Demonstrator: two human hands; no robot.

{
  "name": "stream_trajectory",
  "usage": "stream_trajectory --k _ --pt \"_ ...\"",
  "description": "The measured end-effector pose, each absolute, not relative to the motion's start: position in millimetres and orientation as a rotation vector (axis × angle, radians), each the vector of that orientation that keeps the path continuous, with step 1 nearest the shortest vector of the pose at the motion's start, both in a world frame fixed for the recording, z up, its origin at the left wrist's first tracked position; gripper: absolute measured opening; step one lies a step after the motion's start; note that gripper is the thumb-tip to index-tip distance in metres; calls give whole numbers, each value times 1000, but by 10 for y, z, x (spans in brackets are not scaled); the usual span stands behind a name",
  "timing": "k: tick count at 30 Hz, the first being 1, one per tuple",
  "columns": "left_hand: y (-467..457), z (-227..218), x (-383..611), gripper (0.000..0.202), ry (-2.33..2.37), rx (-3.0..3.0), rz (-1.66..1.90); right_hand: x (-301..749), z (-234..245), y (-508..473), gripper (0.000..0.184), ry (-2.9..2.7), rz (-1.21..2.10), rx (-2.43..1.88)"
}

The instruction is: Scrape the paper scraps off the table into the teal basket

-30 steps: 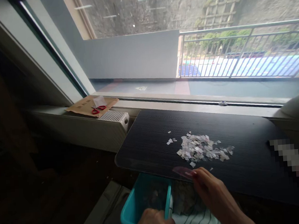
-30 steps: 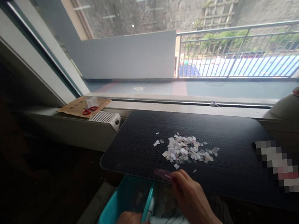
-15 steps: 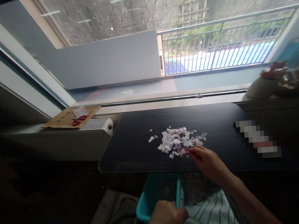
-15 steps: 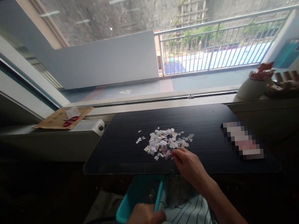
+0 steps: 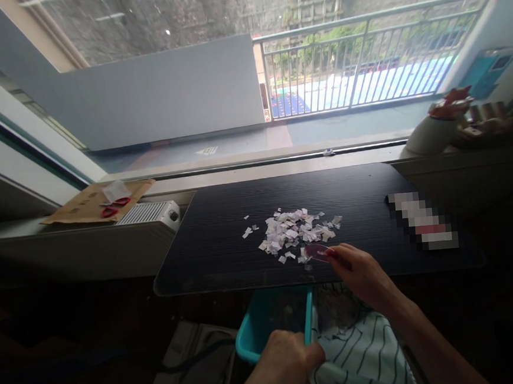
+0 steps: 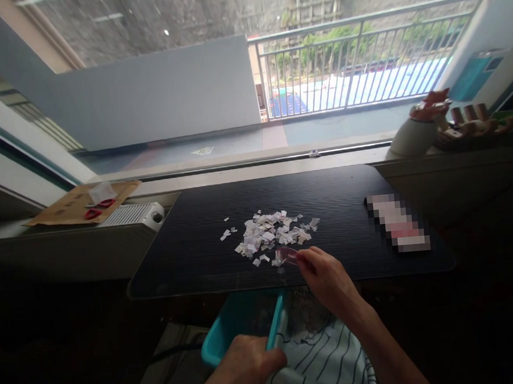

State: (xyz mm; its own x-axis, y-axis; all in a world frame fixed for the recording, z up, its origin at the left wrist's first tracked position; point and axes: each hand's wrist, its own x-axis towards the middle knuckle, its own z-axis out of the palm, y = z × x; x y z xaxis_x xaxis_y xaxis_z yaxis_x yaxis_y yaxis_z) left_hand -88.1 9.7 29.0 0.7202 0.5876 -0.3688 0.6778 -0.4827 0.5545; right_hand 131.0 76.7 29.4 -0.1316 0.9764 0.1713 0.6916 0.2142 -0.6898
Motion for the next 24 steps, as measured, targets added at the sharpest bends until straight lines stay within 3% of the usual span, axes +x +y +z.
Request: stream_trajectory --k 24 --pt "82 311 -821 10 947 2404 -132 1174 336 851 22 -1997 567 -1524"
